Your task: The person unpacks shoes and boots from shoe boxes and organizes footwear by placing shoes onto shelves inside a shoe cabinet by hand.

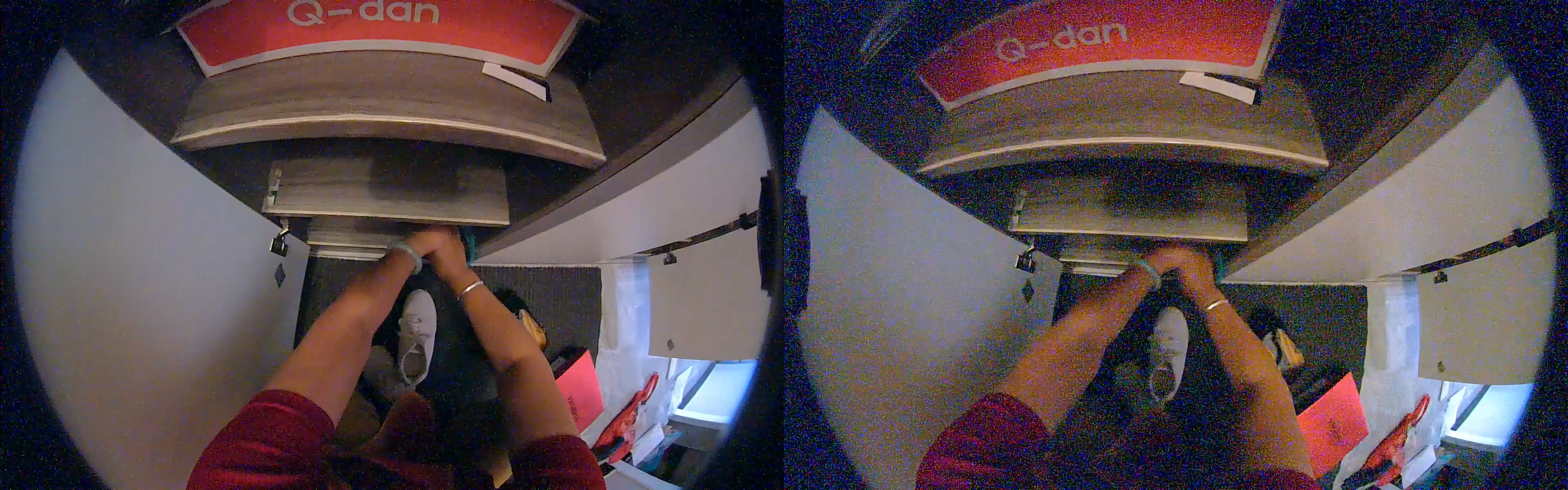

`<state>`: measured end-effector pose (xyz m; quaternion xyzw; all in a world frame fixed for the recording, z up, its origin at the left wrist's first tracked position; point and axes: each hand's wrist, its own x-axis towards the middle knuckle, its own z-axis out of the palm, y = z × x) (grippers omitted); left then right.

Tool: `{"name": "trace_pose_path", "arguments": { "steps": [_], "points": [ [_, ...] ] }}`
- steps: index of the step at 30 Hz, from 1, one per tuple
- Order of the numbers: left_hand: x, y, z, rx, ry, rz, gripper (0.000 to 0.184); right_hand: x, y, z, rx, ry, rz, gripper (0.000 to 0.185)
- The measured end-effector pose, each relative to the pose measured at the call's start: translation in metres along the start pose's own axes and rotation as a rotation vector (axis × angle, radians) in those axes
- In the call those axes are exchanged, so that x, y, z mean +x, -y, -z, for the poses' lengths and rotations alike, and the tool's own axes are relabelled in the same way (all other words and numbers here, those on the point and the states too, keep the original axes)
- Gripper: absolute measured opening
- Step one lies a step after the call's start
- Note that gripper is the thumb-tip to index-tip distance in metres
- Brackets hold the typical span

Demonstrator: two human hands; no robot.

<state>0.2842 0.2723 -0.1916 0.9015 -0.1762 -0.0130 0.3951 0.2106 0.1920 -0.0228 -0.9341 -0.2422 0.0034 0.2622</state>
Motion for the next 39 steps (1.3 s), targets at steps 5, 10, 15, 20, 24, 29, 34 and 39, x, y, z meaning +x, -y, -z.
{"name": "trace_pose_path", "arguments": {
  "steps": [5,10,15,20,24,29,34,39],
  "points": [
    [-0.076,-0.182,0.144,0.301,-0.061,0.273,0.031,-0.055,0.032,0.048,-0.034,0.024,-0.031,0.029],
    [-0.127,-0.216,0.156,-0.798,-0.128,0.212,0.025,-0.095,0.076,0.146,0.491,-0.004,-0.098,0.031],
    [-0.115,-0.325,0.268,-0.6,-0.453,-0.004,0.016,-0.074,0.138,0.243,0.365,-0.429,0.322,0.03],
    [-0.045,-0.297,0.307,-0.34,-0.553,-0.098,0.025,-0.016,0.154,0.242,-0.212,-0.491,0.242,0.036],
    [-0.048,-0.263,0.282,-0.166,-0.324,-0.017,0.034,-0.004,0.115,0.189,-0.253,-0.262,0.058,0.039],
    [0.026,-0.184,0.237,0.645,-0.341,-0.424,0.038,0.057,0.127,0.193,-0.207,-0.029,-0.253,0.039],
    [0.056,-0.154,0.27,0.527,-0.427,-0.055,0.038,0.114,0.069,0.154,-0.272,-0.285,-0.096,0.042],
    [0.055,-0.123,0.301,0.518,-0.494,0.109,0.038,0.168,0.043,0.161,-0.221,-0.22,-0.252,0.042]
  ]
}}
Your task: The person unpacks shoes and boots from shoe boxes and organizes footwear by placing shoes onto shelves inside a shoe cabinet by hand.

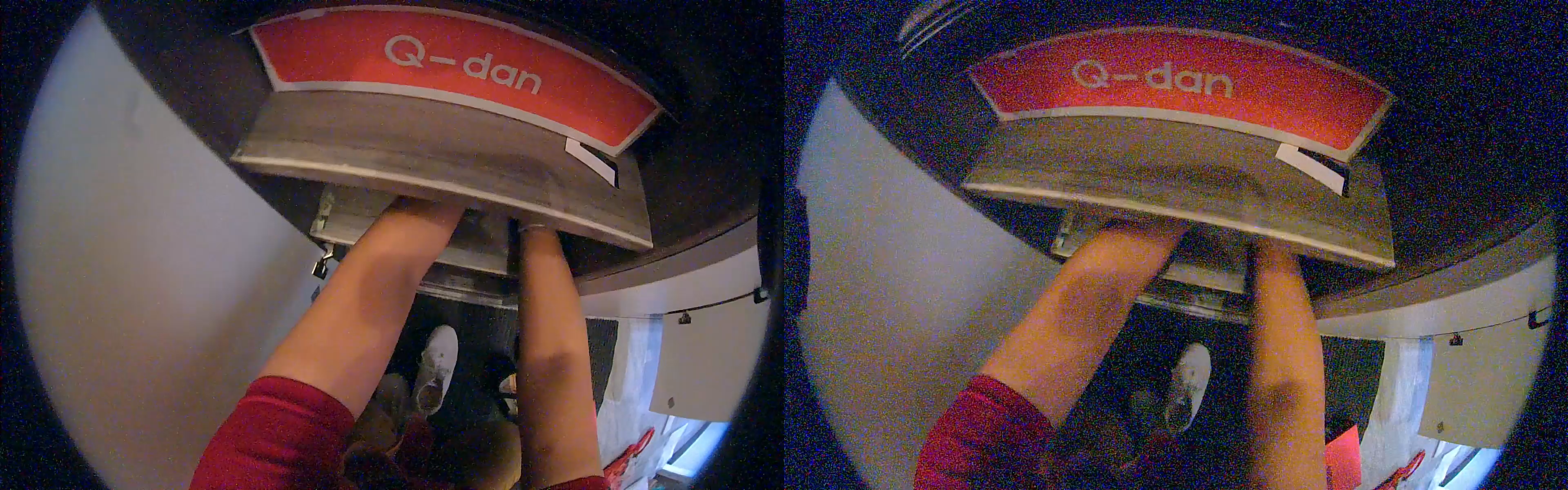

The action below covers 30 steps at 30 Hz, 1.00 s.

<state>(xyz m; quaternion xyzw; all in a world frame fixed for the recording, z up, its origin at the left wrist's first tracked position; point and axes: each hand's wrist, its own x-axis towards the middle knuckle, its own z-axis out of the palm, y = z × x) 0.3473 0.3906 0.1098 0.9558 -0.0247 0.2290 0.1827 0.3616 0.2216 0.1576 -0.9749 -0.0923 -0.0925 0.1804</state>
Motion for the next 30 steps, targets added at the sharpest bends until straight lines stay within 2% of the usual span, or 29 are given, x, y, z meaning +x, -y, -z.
{"name": "trace_pose_path", "arguments": {
  "steps": [5,10,19,24,26,27,28,29,30],
  "points": [
    [0.004,0.034,0.01,0.02,-0.037,0.086,0.039,0.001,-0.019,0.003,0.008,0.015,-0.059,0.041],
    [-0.008,0.051,0.033,0.026,-0.082,0.136,0.039,-0.006,-0.006,0.002,0.038,0.006,-0.037,0.041],
    [-0.035,0.094,0.073,0.043,-0.17,0.21,0.04,-0.008,0.138,-0.058,0.329,0.037,0.29,0.04],
    [-0.046,0.075,0.095,0.029,-0.195,0.197,0.04,-0.024,0.167,-0.058,0.555,-0.025,0.503,0.039],
    [-0.066,0.059,0.103,0.05,-0.209,0.193,0.04,-0.044,0.166,-0.045,0.603,0.04,0.565,0.039],
    [-0.083,0.05,0.109,0.076,-0.222,0.216,0.041,-0.057,0.171,-0.028,0.579,0.165,0.569,0.039],
    [-0.097,0.043,0.12,0.199,-0.181,0.342,0.043,-0.071,0.176,-0.009,0.55,0.289,0.57,0.038],
    [-0.108,0.034,0.126,0.261,-0.161,0.398,0.044,-0.079,0.172,0.007,0.511,0.552,0.568,0.037],
    [-0.119,0.025,0.131,0.322,-0.138,0.454,0.045,-0.088,0.167,0.008,0.514,0.544,0.561,0.037]
  ]
}}
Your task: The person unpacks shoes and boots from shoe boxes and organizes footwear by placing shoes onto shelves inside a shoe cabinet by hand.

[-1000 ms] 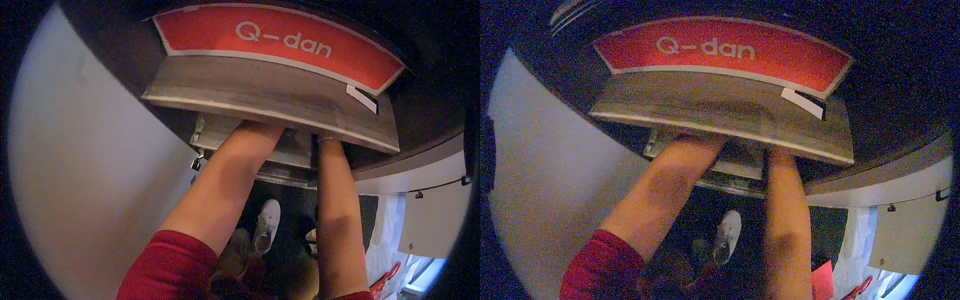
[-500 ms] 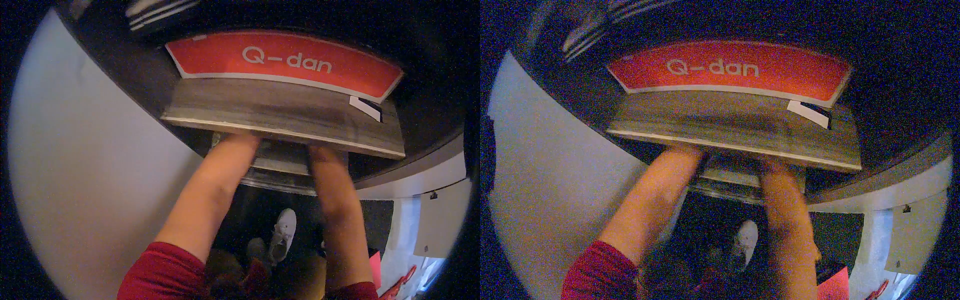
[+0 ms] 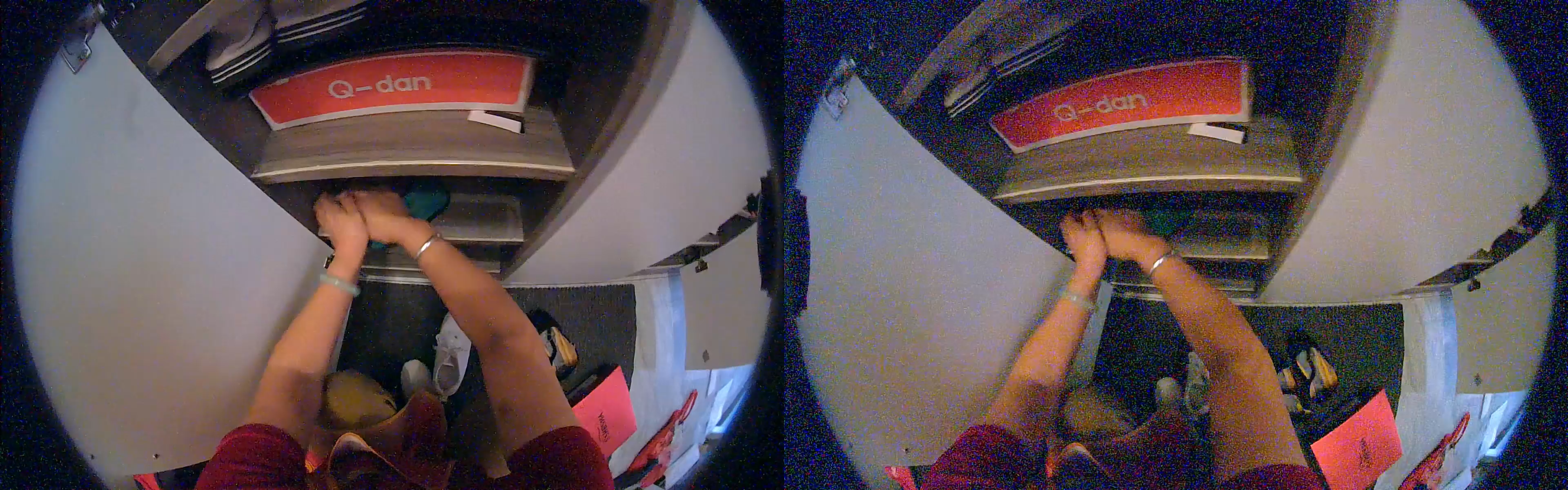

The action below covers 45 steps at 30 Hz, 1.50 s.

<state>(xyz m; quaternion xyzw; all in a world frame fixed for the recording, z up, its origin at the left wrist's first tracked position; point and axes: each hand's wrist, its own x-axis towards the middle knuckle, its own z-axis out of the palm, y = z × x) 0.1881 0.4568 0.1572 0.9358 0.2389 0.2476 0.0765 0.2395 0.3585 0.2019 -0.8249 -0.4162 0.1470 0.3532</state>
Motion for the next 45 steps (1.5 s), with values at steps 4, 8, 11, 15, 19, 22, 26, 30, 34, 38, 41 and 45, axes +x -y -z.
{"name": "trace_pose_path", "arguments": {
  "steps": [4,8,11,15,19,22,26,30,34,38,41,45],
  "points": [
    [-0.04,0.0,0.032,-0.47,-0.093,0.079,0.039,-0.04,-0.001,-0.008,-0.274,-0.161,0.344,0.039],
    [-0.053,-0.044,0.053,-0.404,0.061,-0.117,0.031,-0.094,-0.002,0.02,-0.309,-0.227,0.214,0.035],
    [-0.045,-0.102,0.033,-0.435,0.335,-0.192,0.028,-0.125,-0.036,0.031,-0.437,-0.444,-0.053,0.035],
    [-0.07,-0.138,-0.017,-0.491,0.076,-0.471,0.025,-0.167,-0.049,0.041,-0.517,-0.536,-0.237,0.035],
    [-0.109,-0.129,-0.01,-0.525,0.097,-0.645,0.019,-0.208,-0.051,0.026,-0.56,-0.64,-0.068,0.037],
    [-0.14,-0.137,0.015,-0.734,0.242,-0.613,0.015,-0.25,-0.044,0.007,-0.306,-0.677,-0.129,0.031],
    [-0.203,-0.142,0.037,-0.954,0.4,-0.687,0.009,-0.326,-0.036,-0.008,0.122,-0.692,-0.104,0.022],
    [-0.248,-0.138,0.046,-0.915,0.867,-0.843,0.014,-0.41,-0.038,-0.042,0.473,-0.519,-0.299,0.025],
    [-0.28,-0.127,0.02,-0.731,1.32,-1.012,0.016,-0.452,-0.051,-0.085,0.624,-0.317,-0.482,0.029],
    [-0.316,-0.113,-0.007,-0.572,1.536,-1.201,0.032,-0.499,-0.063,-0.134,0.556,-0.349,-0.497,0.034],
    [-0.322,-0.13,-0.008,-0.543,1.59,-1.214,0.037,-0.539,-0.047,-0.116,0.487,-0.533,-0.683,0.034],
    [-0.345,-0.183,-0.012,-0.615,1.634,-1.156,0.04,-0.645,-0.058,-0.101,0.472,-1.243,-1.05,0.021]
  ]
}}
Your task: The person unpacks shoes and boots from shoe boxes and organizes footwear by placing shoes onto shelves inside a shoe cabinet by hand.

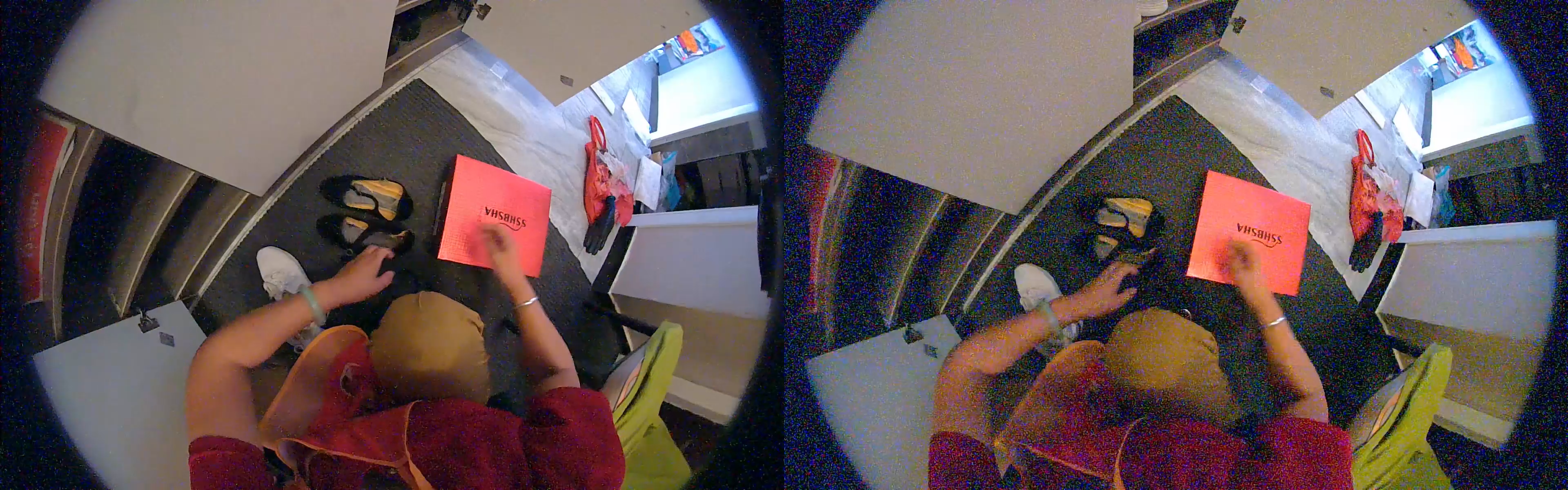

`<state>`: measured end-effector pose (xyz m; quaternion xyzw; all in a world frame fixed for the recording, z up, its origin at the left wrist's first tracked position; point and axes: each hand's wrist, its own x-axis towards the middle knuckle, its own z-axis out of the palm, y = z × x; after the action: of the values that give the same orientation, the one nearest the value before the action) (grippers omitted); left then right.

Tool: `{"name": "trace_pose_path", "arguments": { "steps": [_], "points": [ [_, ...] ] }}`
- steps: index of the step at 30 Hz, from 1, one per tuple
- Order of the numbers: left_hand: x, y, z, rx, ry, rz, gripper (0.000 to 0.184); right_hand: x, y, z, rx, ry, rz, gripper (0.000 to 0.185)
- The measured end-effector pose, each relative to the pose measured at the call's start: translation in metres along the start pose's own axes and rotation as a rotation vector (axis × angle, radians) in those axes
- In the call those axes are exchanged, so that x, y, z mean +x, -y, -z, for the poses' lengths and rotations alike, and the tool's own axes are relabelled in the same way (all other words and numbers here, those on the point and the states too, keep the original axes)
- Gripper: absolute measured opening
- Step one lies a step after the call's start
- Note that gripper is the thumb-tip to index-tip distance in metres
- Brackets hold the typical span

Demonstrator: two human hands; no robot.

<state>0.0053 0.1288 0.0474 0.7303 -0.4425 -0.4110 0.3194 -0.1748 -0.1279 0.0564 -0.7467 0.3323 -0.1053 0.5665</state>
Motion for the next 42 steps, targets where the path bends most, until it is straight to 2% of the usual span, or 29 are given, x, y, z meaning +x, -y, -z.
{"name": "trace_pose_path", "arguments": {
  "steps": [1,2,3,5,6,7,8,9,10,11,12,14,15,17,18,19,21,24,26,28,30,32,34,36,37,38,40,42],
  "points": [
    [0.021,0.0,-0.011,0.01,-0.004,-0.059,0.045,0.018,-0.046,0.037,-0.171,-0.208,0.262,0.02],
    [0.039,-0.005,-0.019,0.021,-0.008,-0.119,0.049,0.02,-0.05,0.067,-0.307,-0.343,0.182,0.019],
    [0.057,-0.016,-0.026,-0.056,0.021,-0.056,0.056,0.021,-0.053,0.094,-0.444,-0.477,0.102,0.018],
    [0.087,-0.034,-0.05,-0.143,0.036,0.014,0.063,0.022,-0.096,0.139,-0.353,-0.581,0.017,0.02],
    [0.103,-0.032,-0.071,-0.174,-0.054,0.062,0.068,0.016,-0.09,0.146,-0.184,-0.53,-0.289,0.026],
    [0.117,-0.03,-0.083,-0.205,-0.146,0.109,0.074,0.013,-0.127,0.166,0.027,-0.437,-0.436,0.033],
    [0.127,-0.03,-0.085,-0.214,-0.161,0.12,0.074,0.014,-0.138,0.172,0.13,-0.379,-0.509,0.037],
    [0.136,-0.029,-0.087,-0.35,-0.182,0.142,0.076,0.016,-0.147,0.177,0.226,-0.324,-0.587,0.041],
    [0.144,-0.027,-0.09,-0.485,-0.202,0.162,0.078,0.01,-0.12,0.159,0.457,-0.222,-0.64,0.049],
    [0.153,-0.017,-0.101,-0.606,-0.205,0.271,0.081,0.007,-0.101,0.142,0.688,-0.117,-0.691,0.057],
    [0.157,-0.013,-0.102,-0.614,-0.214,0.28,0.081,0.009,-0.105,0.135,0.68,-0.106,-0.698,0.057],
    [0.161,-0.004,-0.097,-0.86,-0.173,0.237,0.085,0.012,-0.123,0.13,0.693,-0.106,-0.492,0.061],
    [0.165,-0.002,-0.096,-0.871,-0.188,0.235,0.085,0.015,-0.145,0.136,0.646,-0.088,-0.447,0.063],
    [0.172,0.001,-0.091,-0.966,-0.046,0.197,0.085,0.017,-0.138,0.135,0.638,-0.099,-0.484,0.063],
    [0.186,0.021,-0.115,-0.974,-0.054,0.195,0.085,0.017,-0.131,0.131,0.643,-0.123,-0.525,0.064],
    [0.206,0.059,-0.159,-0.813,-0.097,0.226,0.086,0.017,-0.126,0.129,0.718,-0.086,-0.504,0.066],
    [0.215,0.071,-0.171,-0.653,-0.147,0.258,0.086,0.015,-0.112,0.127,0.719,-0.086,-0.519,0.066],
    [0.18,0.013,-0.114,-0.706,-0.17,0.255,0.09,0.011,-0.075,0.123,0.677,-0.081,-0.557,0.065],
    [0.165,-0.009,-0.086,-0.977,-0.076,0.146,0.096,0.004,-0.054,0.121,0.634,-0.076,-0.578,0.064],
    [0.165,-0.01,-0.083,-0.95,-0.095,0.204,0.096,0.002,-0.037,0.125,0.43,-0.107,-0.475,0.063],
    [0.164,-0.015,-0.078,-0.922,-0.139,0.27,0.096,0.001,-0.023,0.131,0.487,-0.186,-0.445,0.056],
    [0.142,-0.038,-0.047,-0.853,-0.154,0.263,0.101,0.003,-0.021,0.148,0.332,-0.208,-0.377,0.053],
    [0.108,-0.054,-0.012,-0.8,-0.191,0.309,0.105,0.015,-0.01,0.159,0.434,-0.117,-0.347,0.052],
    [0.08,-0.057,0.008,-0.765,-0.253,0.263,0.11,0.019,0.076,0.115,0.433,-0.024,-0.398,0.05],
    [0.06,-0.058,0.027,-0.751,-0.251,0.152,0.103,0.026,0.079,0.108,0.424,0.028,-0.383,0.05],
    [0.037,-0.059,0.044,-0.743,-0.277,0.16,0.103,0.031,0.082,0.1,0.414,0.077,-0.368,0.049],
    [-0.019,-0.069,0.08,-0.965,-0.16,0.349,0.099,0.04,0.101,0.069,0.378,0.189,-0.394,0.05],
    [-0.062,-0.054,0.083,-1.005,-0.258,0.448,0.091,0.045,0.114,0.033,0.334,0.293,-0.42,0.05]
  ]
}}
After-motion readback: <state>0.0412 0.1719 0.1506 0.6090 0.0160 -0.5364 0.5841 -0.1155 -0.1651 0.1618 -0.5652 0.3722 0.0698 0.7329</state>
